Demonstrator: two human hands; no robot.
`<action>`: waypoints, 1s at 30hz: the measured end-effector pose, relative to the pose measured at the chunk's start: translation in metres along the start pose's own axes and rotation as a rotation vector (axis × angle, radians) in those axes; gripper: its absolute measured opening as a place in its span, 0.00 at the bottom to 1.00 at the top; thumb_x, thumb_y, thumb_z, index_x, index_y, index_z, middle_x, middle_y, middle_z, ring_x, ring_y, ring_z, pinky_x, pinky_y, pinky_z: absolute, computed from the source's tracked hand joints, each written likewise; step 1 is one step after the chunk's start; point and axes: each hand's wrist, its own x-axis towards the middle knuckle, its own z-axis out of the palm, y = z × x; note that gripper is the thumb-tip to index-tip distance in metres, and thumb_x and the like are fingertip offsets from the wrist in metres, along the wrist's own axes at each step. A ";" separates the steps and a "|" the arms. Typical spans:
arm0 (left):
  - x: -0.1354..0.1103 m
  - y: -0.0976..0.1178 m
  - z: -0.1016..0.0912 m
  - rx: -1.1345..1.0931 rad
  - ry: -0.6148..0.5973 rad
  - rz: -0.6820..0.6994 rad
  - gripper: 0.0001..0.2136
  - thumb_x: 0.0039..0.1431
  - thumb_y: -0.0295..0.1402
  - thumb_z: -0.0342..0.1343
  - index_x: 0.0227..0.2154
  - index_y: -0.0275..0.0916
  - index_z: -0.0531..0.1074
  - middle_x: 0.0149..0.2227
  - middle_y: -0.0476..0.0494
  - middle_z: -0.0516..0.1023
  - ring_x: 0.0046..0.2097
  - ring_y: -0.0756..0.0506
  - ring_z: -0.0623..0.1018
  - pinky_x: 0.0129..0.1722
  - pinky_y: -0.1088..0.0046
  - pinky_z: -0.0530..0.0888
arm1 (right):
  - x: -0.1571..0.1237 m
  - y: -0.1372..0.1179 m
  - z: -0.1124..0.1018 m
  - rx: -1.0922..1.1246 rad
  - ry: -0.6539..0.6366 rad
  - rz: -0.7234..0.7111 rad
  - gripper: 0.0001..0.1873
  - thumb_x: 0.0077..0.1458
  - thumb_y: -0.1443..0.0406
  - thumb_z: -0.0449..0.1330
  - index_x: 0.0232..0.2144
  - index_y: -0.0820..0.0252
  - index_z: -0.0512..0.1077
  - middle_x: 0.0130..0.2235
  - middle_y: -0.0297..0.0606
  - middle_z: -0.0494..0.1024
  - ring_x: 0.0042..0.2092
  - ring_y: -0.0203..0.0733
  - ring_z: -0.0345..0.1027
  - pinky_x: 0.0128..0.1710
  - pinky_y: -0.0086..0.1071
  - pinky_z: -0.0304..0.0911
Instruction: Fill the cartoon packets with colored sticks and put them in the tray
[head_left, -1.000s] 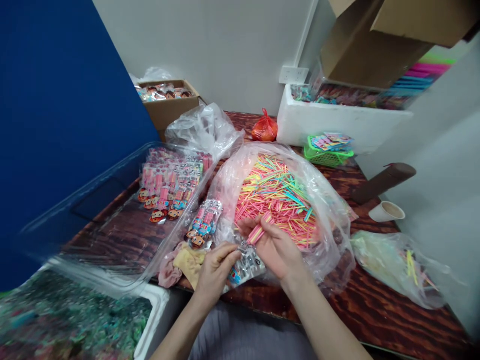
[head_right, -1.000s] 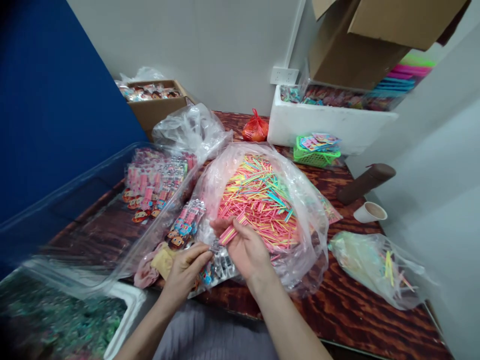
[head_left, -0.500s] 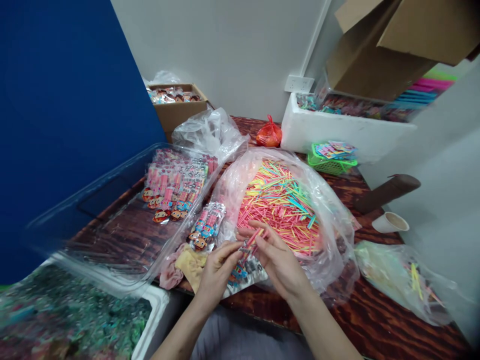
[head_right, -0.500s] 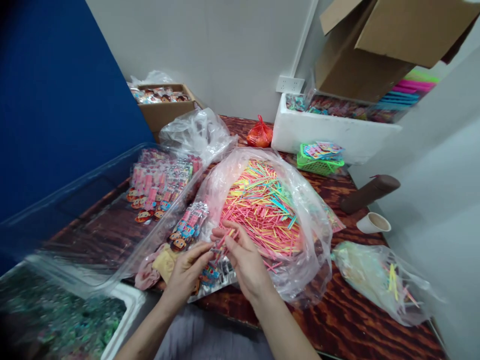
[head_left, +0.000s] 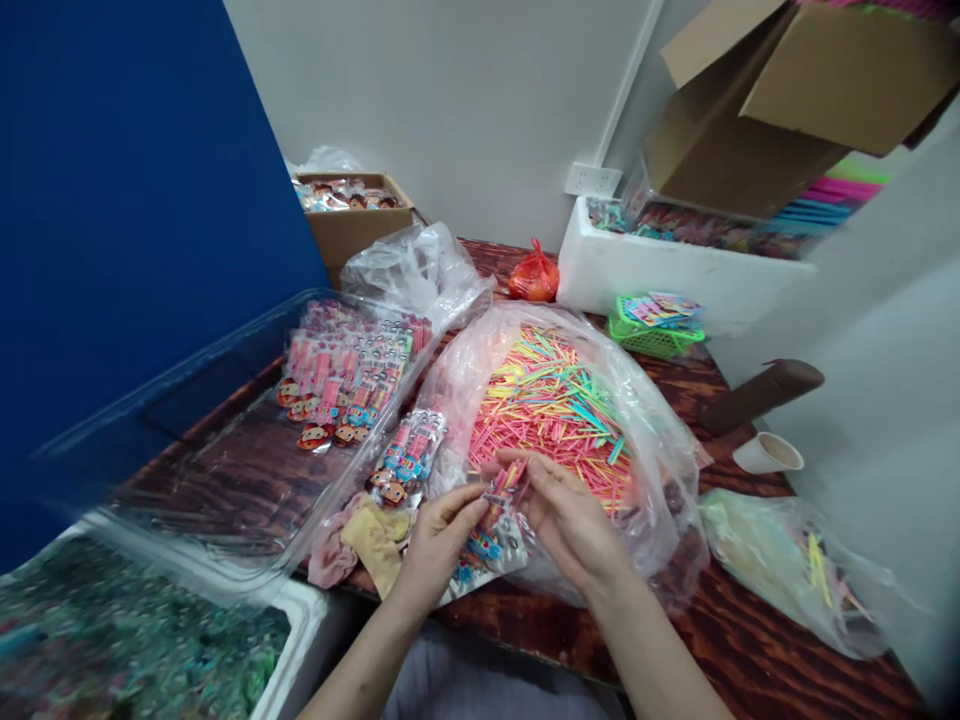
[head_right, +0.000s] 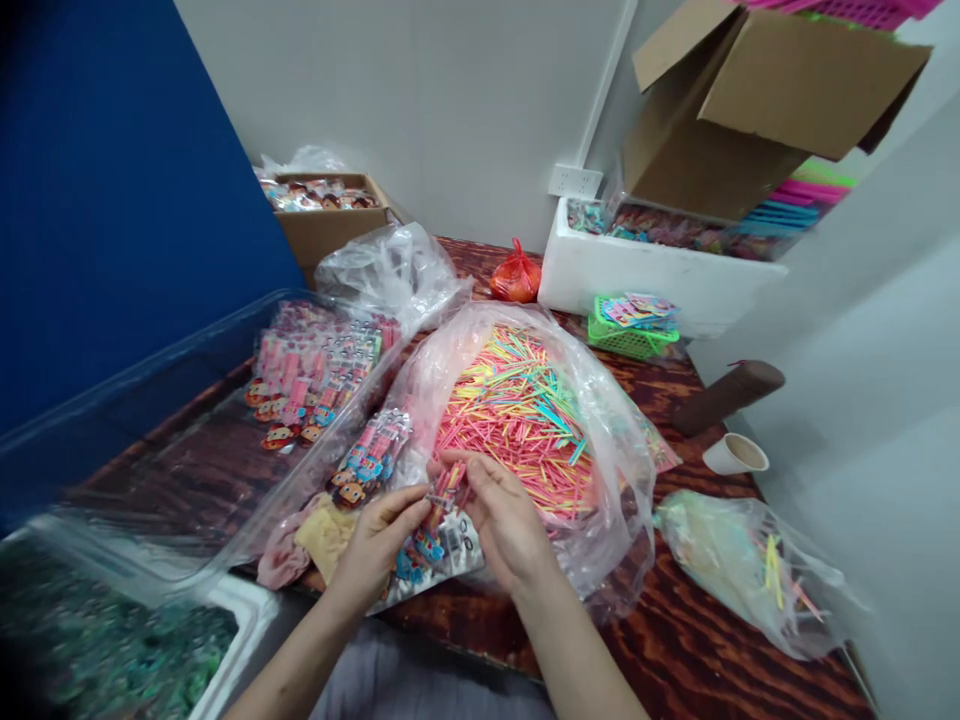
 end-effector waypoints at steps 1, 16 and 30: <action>0.000 -0.001 0.001 -0.021 0.017 -0.014 0.13 0.54 0.38 0.61 0.41 0.41 0.81 0.41 0.45 0.83 0.43 0.45 0.80 0.44 0.72 0.75 | 0.002 0.001 -0.001 0.043 0.008 -0.001 0.14 0.52 0.58 0.67 0.39 0.59 0.78 0.41 0.41 0.83 0.43 0.44 0.75 0.48 0.38 0.67; -0.002 -0.002 0.006 -0.054 0.037 -0.110 0.16 0.49 0.42 0.65 0.40 0.40 0.81 0.38 0.44 0.84 0.38 0.45 0.80 0.40 0.71 0.75 | 0.009 -0.014 0.010 -0.062 0.235 -0.547 0.07 0.57 0.62 0.62 0.38 0.57 0.75 0.43 0.39 0.82 0.51 0.45 0.74 0.61 0.47 0.55; -0.005 0.001 0.004 -0.045 -0.015 -0.094 0.14 0.52 0.41 0.63 0.40 0.41 0.81 0.39 0.45 0.84 0.40 0.45 0.79 0.42 0.71 0.75 | 0.012 -0.004 0.026 -0.137 0.244 -0.589 0.04 0.60 0.64 0.59 0.36 0.56 0.66 0.38 0.36 0.83 0.47 0.44 0.76 0.57 0.45 0.57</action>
